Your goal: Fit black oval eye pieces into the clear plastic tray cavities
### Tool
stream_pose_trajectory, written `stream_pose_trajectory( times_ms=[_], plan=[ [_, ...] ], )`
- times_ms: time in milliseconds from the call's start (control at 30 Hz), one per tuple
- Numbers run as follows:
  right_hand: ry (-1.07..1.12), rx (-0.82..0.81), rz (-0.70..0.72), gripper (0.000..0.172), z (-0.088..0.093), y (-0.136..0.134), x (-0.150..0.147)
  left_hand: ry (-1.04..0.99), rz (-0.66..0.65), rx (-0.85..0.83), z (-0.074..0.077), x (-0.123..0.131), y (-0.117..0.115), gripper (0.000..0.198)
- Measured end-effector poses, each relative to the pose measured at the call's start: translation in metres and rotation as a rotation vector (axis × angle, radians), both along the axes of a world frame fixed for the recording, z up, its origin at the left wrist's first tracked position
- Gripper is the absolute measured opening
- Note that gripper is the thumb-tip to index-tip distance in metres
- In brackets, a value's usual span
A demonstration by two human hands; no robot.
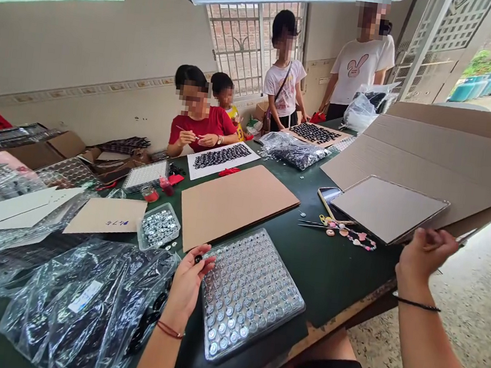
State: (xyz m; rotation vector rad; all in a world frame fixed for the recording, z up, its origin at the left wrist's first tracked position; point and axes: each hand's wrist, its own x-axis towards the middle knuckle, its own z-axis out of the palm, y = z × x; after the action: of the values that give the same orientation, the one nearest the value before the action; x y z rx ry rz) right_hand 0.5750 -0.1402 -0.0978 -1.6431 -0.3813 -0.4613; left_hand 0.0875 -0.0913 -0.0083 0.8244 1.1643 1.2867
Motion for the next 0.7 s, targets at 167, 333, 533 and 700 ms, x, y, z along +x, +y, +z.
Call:
stream_pose_trajectory(
  times_ms=[167, 333, 533, 700],
  plan=[
    [-0.132, 0.213, 0.033, 0.039, 0.022, -0.023, -0.029, -0.068, 0.022, -0.022, 0.001, 0.003, -0.004, 0.026],
    [-0.068, 0.319, 0.256, 0.045, 0.073, -0.01, -0.094, -0.099, -0.001, 0.013, -0.001, 0.001, -0.006, 0.03],
    [-0.091, -0.086, 1.171, 0.03, 0.125, 0.031, -0.204, -0.127, 0.03, 0.038, 0.0, -0.003, -0.006, 0.026],
    [-0.492, -0.481, 1.312, 0.028, 0.118, 0.074, -0.253, -0.098, 0.091, 0.043, 0.004, -0.009, -0.004, 0.025]
  ],
)
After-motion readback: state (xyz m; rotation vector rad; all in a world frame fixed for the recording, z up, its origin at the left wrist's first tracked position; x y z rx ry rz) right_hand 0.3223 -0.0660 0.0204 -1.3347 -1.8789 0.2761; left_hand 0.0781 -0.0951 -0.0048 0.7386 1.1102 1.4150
